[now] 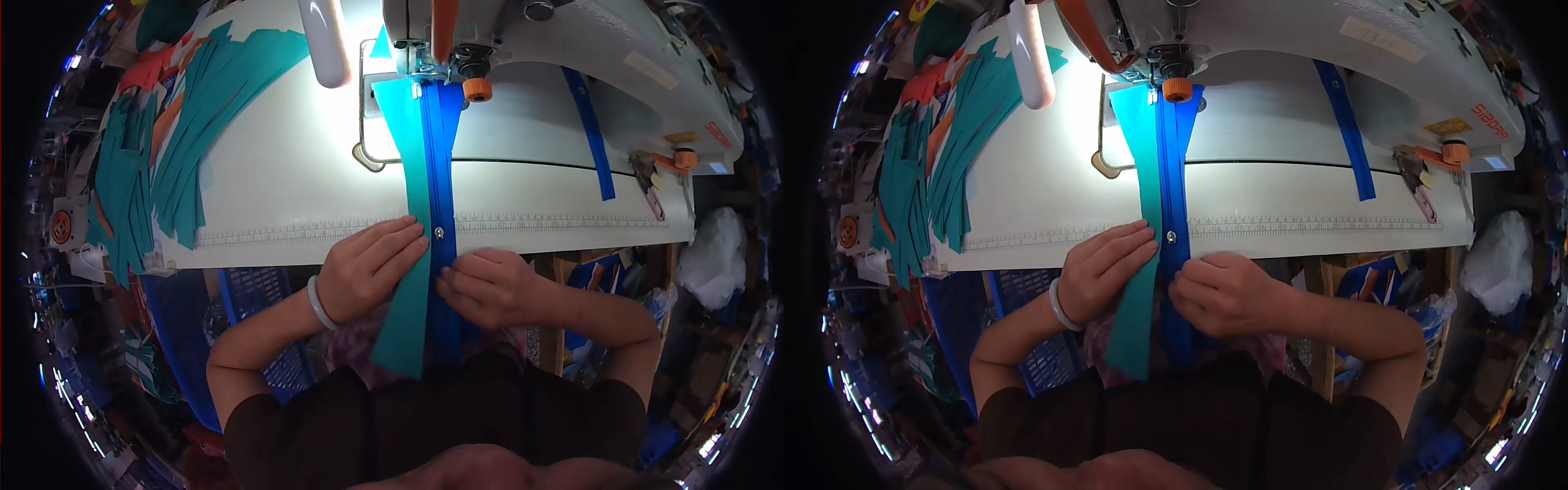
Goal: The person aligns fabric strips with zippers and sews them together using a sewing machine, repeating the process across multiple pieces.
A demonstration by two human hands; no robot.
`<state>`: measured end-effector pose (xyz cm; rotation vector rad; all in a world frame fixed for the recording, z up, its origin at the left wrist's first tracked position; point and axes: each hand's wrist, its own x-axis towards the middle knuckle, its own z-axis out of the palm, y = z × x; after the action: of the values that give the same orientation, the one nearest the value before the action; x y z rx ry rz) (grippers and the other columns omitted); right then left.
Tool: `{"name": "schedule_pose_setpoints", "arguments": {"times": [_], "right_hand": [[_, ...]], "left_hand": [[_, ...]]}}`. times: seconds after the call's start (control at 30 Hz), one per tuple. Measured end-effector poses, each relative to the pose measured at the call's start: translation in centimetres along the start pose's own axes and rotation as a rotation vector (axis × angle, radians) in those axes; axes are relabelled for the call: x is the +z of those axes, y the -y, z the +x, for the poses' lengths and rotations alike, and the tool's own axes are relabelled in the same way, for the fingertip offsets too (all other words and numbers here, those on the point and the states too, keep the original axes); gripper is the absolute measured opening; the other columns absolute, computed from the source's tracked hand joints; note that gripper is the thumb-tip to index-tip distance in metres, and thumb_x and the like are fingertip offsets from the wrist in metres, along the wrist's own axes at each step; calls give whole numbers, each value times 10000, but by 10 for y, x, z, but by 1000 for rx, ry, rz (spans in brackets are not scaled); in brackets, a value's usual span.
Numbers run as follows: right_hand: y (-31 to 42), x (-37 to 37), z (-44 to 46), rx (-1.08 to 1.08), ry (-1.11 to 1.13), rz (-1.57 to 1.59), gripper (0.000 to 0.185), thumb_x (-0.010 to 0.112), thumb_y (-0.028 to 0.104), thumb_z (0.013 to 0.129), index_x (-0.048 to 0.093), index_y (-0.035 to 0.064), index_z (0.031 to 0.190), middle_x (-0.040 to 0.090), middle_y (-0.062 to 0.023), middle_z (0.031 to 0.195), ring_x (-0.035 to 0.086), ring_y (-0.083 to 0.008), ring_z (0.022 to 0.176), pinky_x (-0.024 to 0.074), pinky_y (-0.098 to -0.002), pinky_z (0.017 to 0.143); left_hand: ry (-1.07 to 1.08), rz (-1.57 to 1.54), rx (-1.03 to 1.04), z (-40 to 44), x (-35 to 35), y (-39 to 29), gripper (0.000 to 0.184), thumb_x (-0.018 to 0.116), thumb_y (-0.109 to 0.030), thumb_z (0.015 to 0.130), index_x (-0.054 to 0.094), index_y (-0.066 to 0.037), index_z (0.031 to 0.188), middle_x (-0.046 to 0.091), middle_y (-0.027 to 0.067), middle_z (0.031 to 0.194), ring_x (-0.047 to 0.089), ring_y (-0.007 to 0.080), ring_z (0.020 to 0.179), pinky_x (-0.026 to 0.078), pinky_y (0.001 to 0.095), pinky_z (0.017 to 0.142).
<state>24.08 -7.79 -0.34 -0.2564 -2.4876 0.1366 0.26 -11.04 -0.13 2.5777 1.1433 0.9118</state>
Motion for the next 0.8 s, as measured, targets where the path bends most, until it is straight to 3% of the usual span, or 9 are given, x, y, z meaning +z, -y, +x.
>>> {"name": "schedule_pose_setpoints", "arguments": {"times": [0.07,0.2,0.37,0.57,0.8], "right_hand": [[0,-1,1,2,-8,4,49,692,25,795,646,41,800,580,-79,847,480,-183,707,429,-267,600],[3,-7,5,-27,91,-29,38,672,18,792,649,47,802,581,-84,852,468,-179,724,405,-265,581],[3,-7,7,-82,117,-55,41,652,13,794,653,53,803,578,-88,855,460,-179,734,392,-264,577],[-15,-8,18,-85,109,-30,39,650,13,805,655,50,815,577,-90,856,460,-177,727,394,-263,580],[-47,-10,31,-63,190,-32,92,684,14,837,698,31,927,633,-94,916,562,-165,782,471,-252,606]], "left_hand": [[-1,-77,-30,-2,1,-1,294,722,-83,826,713,-29,1115,687,144,1220,653,295,1217,557,411,999],[39,133,44,-1,5,-7,245,724,-61,849,740,-46,1094,686,136,1276,664,318,1204,583,415,974],[24,111,58,5,3,-6,265,719,-69,831,722,-5,1088,686,155,1216,675,299,1155,566,391,1002],[22,45,-21,15,1,3,238,732,-68,863,732,-34,1099,692,144,1230,689,312,1129,596,413,955],[16,32,-97,38,-2,26,228,727,-74,895,713,-14,1115,689,152,1229,685,319,1126,595,397,956]]}}
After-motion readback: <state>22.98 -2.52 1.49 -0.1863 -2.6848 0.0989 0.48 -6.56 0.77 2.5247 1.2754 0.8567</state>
